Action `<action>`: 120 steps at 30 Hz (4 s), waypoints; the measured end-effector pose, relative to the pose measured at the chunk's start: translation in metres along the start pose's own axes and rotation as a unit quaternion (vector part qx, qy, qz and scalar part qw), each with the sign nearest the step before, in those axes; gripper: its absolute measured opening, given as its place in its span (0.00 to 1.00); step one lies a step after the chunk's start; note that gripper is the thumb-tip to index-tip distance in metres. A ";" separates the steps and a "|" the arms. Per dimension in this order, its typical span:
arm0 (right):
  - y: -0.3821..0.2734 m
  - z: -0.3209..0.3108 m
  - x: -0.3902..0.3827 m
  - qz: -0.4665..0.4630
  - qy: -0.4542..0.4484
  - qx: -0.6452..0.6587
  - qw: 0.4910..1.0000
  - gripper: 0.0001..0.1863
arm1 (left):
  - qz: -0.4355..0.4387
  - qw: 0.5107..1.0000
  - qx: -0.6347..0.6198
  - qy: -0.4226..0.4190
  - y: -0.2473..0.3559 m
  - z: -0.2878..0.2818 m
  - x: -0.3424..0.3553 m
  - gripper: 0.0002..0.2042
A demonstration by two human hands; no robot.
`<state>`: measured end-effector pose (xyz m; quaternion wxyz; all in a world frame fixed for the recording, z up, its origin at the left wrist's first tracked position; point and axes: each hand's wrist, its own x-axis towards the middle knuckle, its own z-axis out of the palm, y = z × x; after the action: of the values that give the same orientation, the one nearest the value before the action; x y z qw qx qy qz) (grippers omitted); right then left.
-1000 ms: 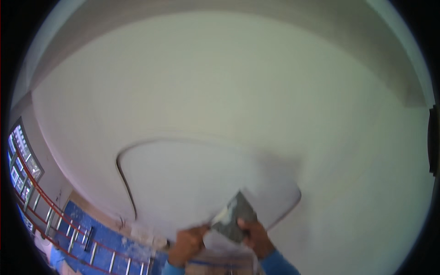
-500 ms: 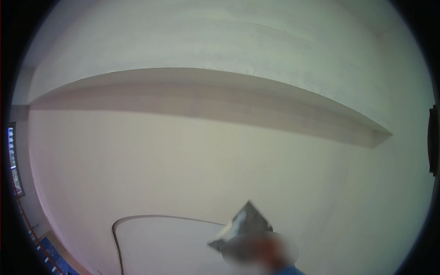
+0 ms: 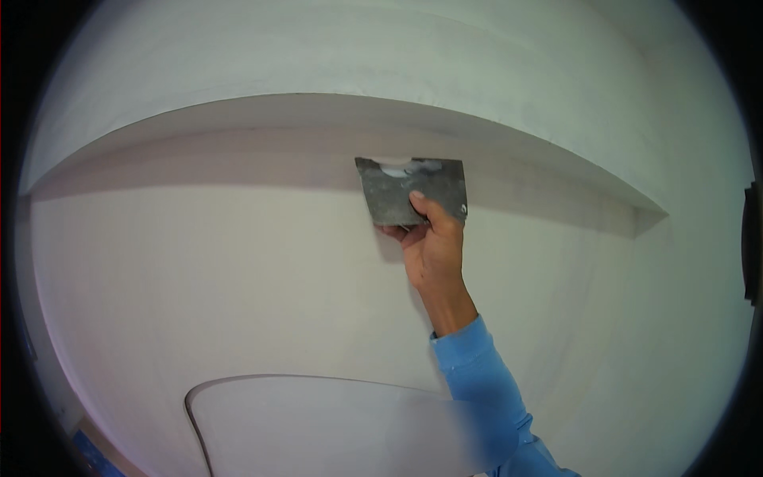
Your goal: The person prepares plaster on metal spatulas and applies it to the edge of a curved ceiling feature in a room under renovation.
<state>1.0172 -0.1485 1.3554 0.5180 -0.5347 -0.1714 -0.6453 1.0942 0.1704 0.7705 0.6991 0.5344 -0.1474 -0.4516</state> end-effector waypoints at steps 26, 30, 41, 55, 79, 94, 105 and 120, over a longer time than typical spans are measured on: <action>0.018 0.013 -0.018 -0.004 0.070 0.030 0.997 0.11 | -0.012 0.997 0.020 0.080 -0.051 -0.054 -0.030 0.14; 0.016 0.016 -0.014 0.008 0.095 0.083 0.992 0.15 | -0.007 0.997 0.043 0.068 -0.063 -0.064 -0.021 0.13; 0.000 0.023 -0.036 -0.003 0.031 0.158 0.987 0.17 | 0.042 0.998 0.033 0.044 -0.090 -0.051 0.006 0.10; -0.037 0.007 -0.071 -0.018 -0.041 0.170 0.984 0.16 | 0.099 0.981 0.153 0.068 -0.126 -0.033 0.028 0.07; 0.021 -0.080 -0.032 -0.040 0.065 0.034 0.997 0.15 | 0.065 0.997 0.016 0.038 -0.128 -0.046 0.044 0.08; 0.017 -0.064 -0.036 -0.055 0.092 0.057 0.993 0.20 | 0.059 0.997 -0.040 0.034 -0.139 -0.049 0.046 0.09; 0.010 -0.055 -0.041 -0.003 0.132 0.171 0.976 0.21 | 0.057 0.992 -0.109 0.036 -0.154 -0.048 0.041 0.10; -0.069 -0.033 -0.088 -0.051 0.055 0.123 0.990 0.15 | 0.065 0.979 -0.183 0.053 -0.168 -0.038 0.029 0.12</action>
<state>0.9318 -0.1030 1.2897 0.5551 -0.4211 -0.2480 -0.6731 1.0565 0.1670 0.6002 0.8199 0.4094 -0.0596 -0.3956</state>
